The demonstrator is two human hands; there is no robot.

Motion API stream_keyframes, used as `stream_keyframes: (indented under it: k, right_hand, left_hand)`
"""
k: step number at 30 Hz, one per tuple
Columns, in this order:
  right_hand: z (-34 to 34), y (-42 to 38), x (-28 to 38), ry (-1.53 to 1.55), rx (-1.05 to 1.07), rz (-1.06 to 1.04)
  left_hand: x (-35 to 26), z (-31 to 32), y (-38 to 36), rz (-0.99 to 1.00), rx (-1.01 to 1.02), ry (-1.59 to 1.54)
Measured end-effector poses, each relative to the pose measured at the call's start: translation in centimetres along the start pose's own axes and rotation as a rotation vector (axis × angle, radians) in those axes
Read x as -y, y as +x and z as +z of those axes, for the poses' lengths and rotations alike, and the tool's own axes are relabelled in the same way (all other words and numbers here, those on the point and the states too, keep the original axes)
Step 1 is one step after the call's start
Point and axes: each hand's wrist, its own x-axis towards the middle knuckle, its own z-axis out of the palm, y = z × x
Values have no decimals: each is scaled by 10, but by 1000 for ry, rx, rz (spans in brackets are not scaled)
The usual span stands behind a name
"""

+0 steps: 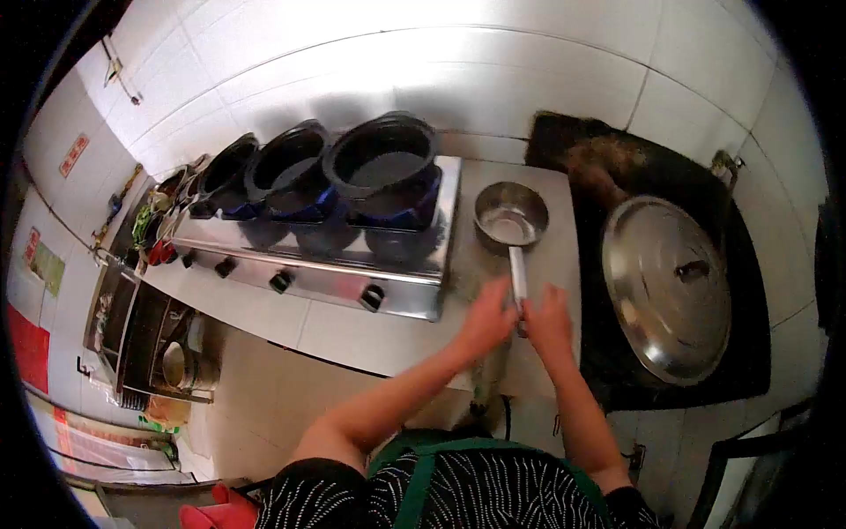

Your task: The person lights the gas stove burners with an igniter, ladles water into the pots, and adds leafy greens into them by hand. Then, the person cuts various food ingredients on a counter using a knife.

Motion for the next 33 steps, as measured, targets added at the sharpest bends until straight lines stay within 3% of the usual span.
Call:
stream_keyframes:
  k: [1,3,5,7,9,11,13,14,16,20,23,25,26,28,31,33]
  right_hand:
    - [-12,-13,0,-18,-74,-69]
    - [-26,-46,11,305,-107,-8]
    - [-26,-82,28,306,-161,-101]
    - [8,-120,34,460,-3,4]
    - [21,-150,88,743,391,276]
    - [85,-172,91,672,652,40]
    - [113,-185,130,626,774,-303]
    - [121,-187,153,629,764,-300]
    - [128,-184,198,207,965,-533]
    - [146,-179,234,269,1027,-561]
    - [167,-179,236,248,1135,-640]
    - [156,-171,265,553,1007,-633]
    - [151,-165,280,558,1036,-656]
    - [149,-155,312,235,1394,-631]
    - [198,-170,345,66,1442,-847]
    - [217,-175,375,167,1430,-905]
  left_hand:
    - [-11,-14,-24,79,84,-12]
    - [-9,-36,-81,135,159,50]
    - [4,-71,-123,88,271,-79]
    - [39,-94,-164,38,346,6]
    - [45,-136,-186,-15,374,44]
    - [46,-170,-199,-58,409,74]
    - [48,-203,-201,-187,597,127]
    - [54,-215,-206,-179,603,132]
    - [66,-233,-220,-69,391,228]
    - [77,-263,-229,-11,281,262]
    - [72,-277,-227,-129,275,288]
    - [82,-291,-226,-130,463,543]
    - [86,-296,-233,-162,445,547]
    - [95,-306,-257,-299,324,455]
    - [134,-328,-295,-387,166,346]
    - [133,-362,-310,-455,92,314]
